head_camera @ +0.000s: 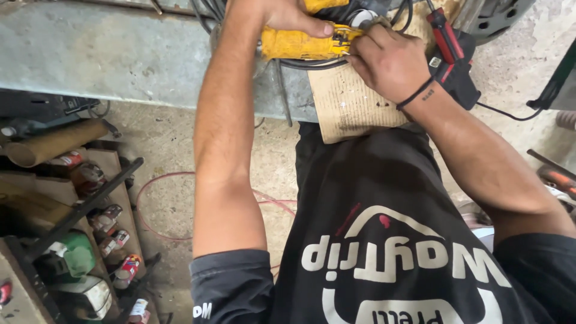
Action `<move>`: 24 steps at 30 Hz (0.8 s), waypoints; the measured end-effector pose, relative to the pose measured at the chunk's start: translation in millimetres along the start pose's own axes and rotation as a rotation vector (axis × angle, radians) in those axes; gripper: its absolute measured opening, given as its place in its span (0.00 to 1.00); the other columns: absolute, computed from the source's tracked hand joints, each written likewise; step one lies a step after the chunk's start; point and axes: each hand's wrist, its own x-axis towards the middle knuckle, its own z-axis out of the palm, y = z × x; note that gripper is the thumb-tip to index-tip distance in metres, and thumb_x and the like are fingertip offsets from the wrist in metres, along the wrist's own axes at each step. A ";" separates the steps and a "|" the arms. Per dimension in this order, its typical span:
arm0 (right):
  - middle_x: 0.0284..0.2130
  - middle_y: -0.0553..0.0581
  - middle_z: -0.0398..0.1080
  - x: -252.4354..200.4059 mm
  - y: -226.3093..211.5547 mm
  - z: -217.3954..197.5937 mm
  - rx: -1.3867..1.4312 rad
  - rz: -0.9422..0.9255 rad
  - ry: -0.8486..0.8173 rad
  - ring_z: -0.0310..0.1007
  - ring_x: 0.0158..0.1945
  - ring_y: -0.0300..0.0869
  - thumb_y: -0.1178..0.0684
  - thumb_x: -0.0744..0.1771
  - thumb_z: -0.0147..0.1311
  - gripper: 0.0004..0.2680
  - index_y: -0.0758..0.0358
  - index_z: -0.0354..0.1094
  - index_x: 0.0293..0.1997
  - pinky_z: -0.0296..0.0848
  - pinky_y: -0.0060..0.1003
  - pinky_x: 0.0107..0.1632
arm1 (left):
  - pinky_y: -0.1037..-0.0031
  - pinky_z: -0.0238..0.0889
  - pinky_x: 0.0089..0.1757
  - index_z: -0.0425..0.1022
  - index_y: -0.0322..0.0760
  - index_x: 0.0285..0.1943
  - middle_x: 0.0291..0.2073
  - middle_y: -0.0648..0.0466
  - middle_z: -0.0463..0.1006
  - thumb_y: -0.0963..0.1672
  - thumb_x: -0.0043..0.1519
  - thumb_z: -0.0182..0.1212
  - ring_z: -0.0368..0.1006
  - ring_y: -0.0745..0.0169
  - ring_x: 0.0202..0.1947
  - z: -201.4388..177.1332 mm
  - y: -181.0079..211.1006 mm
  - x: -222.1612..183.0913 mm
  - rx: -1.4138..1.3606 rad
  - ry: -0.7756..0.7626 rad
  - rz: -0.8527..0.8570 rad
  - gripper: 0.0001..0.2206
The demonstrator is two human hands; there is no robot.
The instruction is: Repairing a handheld angle grinder by disassembling the housing and inspecting internal wiring
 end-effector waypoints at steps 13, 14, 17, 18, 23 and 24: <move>0.36 0.46 0.67 -1.2 -5.0 -7.0 -0.085 0.047 -0.007 0.73 0.31 0.37 0.41 0.72 0.62 0.09 0.49 0.70 0.43 0.63 0.36 0.20 | 0.63 0.63 0.45 0.77 0.46 0.56 0.50 0.57 0.78 0.68 0.53 0.66 0.72 0.57 0.47 -10.6 14.9 -27.1 -0.031 -0.033 -0.068 0.36; 0.36 0.46 0.67 -1.8 -6.0 -6.2 -0.084 0.046 -0.008 0.73 0.31 0.37 0.41 0.72 0.62 0.09 0.49 0.70 0.43 0.63 0.36 0.20 | 0.63 0.63 0.45 0.77 0.46 0.56 0.50 0.57 0.78 0.68 0.53 0.66 0.72 0.57 0.47 -6.3 9.0 -18.8 -0.032 -0.034 -0.070 0.36; 0.39 0.45 0.68 -3.8 -10.7 -4.6 -0.028 0.100 -0.016 0.74 0.32 0.37 0.43 0.72 0.63 0.07 0.50 0.71 0.46 0.62 0.38 0.19 | 0.65 0.61 0.41 0.79 0.46 0.50 0.41 0.59 0.79 0.69 0.54 0.63 0.71 0.60 0.39 3.6 -4.5 -3.1 0.001 -0.048 0.052 0.34; 0.38 0.45 0.68 -3.7 -10.7 -4.9 -0.031 0.113 -0.013 0.71 0.28 0.40 0.43 0.72 0.63 0.08 0.50 0.70 0.45 0.62 0.39 0.18 | 0.64 0.61 0.41 0.79 0.44 0.52 0.42 0.57 0.79 0.70 0.54 0.61 0.71 0.58 0.40 2.7 -4.3 -2.6 0.030 -0.059 0.055 0.36; 0.38 0.47 0.67 -3.3 -10.8 -2.2 0.009 0.089 0.028 0.74 0.34 0.38 0.47 0.72 0.61 0.05 0.52 0.69 0.45 0.62 0.38 0.20 | 0.67 0.60 0.44 0.79 0.46 0.57 0.46 0.59 0.80 0.70 0.54 0.55 0.72 0.59 0.44 -8.8 10.0 -20.4 0.022 -0.147 -0.040 0.38; 0.38 0.48 0.68 -2.9 -10.2 -3.0 0.043 0.072 0.064 0.74 0.34 0.39 0.49 0.73 0.61 0.05 0.52 0.71 0.44 0.64 0.36 0.21 | 0.66 0.61 0.45 0.78 0.47 0.57 0.47 0.58 0.79 0.69 0.54 0.58 0.72 0.58 0.45 -8.5 10.6 -21.6 0.007 -0.099 -0.023 0.37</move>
